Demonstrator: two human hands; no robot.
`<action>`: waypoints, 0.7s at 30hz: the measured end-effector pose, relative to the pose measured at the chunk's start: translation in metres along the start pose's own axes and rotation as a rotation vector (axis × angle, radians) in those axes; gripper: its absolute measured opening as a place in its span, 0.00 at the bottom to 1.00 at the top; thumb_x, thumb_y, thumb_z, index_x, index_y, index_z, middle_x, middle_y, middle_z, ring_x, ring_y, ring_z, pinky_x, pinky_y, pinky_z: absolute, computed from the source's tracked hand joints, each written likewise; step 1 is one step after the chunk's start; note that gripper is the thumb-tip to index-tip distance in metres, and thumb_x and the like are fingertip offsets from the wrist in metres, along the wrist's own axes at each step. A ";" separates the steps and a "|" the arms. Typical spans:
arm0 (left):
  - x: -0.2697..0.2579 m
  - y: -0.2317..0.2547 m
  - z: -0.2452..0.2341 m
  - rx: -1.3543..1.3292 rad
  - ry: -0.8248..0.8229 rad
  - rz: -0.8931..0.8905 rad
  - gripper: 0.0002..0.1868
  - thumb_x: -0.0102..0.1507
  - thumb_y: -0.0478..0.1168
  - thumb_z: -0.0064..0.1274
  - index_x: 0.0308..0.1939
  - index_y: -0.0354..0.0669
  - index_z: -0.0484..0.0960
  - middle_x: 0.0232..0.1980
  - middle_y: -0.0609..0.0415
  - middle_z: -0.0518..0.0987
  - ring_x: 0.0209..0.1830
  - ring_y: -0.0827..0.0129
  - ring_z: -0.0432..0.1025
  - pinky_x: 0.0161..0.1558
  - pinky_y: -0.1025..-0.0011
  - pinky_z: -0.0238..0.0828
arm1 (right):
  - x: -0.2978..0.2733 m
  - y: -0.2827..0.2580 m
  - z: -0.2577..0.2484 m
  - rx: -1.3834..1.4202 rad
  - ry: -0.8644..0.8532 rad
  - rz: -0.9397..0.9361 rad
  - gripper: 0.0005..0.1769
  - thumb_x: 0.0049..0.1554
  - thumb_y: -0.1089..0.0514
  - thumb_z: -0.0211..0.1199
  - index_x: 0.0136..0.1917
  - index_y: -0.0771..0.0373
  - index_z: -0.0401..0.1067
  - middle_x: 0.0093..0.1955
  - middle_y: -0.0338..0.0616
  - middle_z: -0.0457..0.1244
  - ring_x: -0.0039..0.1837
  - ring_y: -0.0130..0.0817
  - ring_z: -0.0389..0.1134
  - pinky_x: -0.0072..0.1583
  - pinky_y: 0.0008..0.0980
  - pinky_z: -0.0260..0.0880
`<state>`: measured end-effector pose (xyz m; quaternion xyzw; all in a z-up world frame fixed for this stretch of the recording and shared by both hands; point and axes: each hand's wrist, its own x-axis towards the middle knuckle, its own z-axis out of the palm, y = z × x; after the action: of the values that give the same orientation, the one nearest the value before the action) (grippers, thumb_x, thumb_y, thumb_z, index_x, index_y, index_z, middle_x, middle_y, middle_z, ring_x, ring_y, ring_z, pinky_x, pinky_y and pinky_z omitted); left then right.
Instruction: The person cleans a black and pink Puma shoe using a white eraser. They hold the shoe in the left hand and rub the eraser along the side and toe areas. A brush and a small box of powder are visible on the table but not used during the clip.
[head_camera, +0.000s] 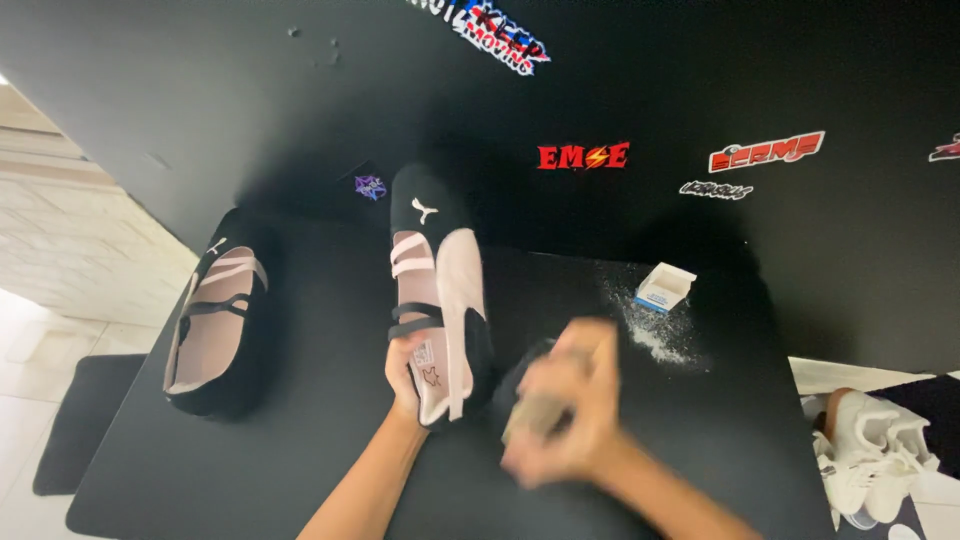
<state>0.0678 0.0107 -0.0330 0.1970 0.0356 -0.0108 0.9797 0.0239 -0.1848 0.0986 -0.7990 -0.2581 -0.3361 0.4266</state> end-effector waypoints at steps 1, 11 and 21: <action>0.001 -0.004 -0.002 0.002 0.108 -0.043 0.13 0.57 0.46 0.51 0.37 0.40 0.76 0.26 0.45 0.77 0.21 0.57 0.73 0.22 0.62 0.70 | -0.009 -0.018 0.003 0.118 -0.097 -0.183 0.21 0.44 0.39 0.66 0.47 0.50 0.74 0.52 0.47 0.54 0.52 0.43 0.59 0.53 0.41 0.62; -0.002 -0.016 -0.031 0.123 0.097 0.119 0.08 0.58 0.39 0.51 0.38 0.39 0.80 0.34 0.44 0.81 0.32 0.56 0.76 0.37 0.60 0.72 | 0.025 -0.037 -0.024 0.145 -0.203 -0.230 0.33 0.46 0.19 0.58 0.44 0.48 0.71 0.46 0.39 0.58 0.50 0.40 0.58 0.55 0.44 0.56; 0.000 0.015 0.031 0.133 0.255 -0.273 0.14 0.56 0.42 0.48 0.43 0.42 0.78 0.28 0.44 0.74 0.23 0.57 0.70 0.23 0.62 0.65 | 0.021 -0.007 -0.019 -0.055 -0.072 -0.159 0.28 0.34 0.43 0.72 0.47 0.54 0.70 0.55 0.48 0.50 0.52 0.42 0.58 0.58 0.42 0.60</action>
<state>0.0702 0.0124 0.0013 0.2545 0.1851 -0.1206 0.9415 0.0267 -0.1949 0.1262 -0.7990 -0.3265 -0.3467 0.3670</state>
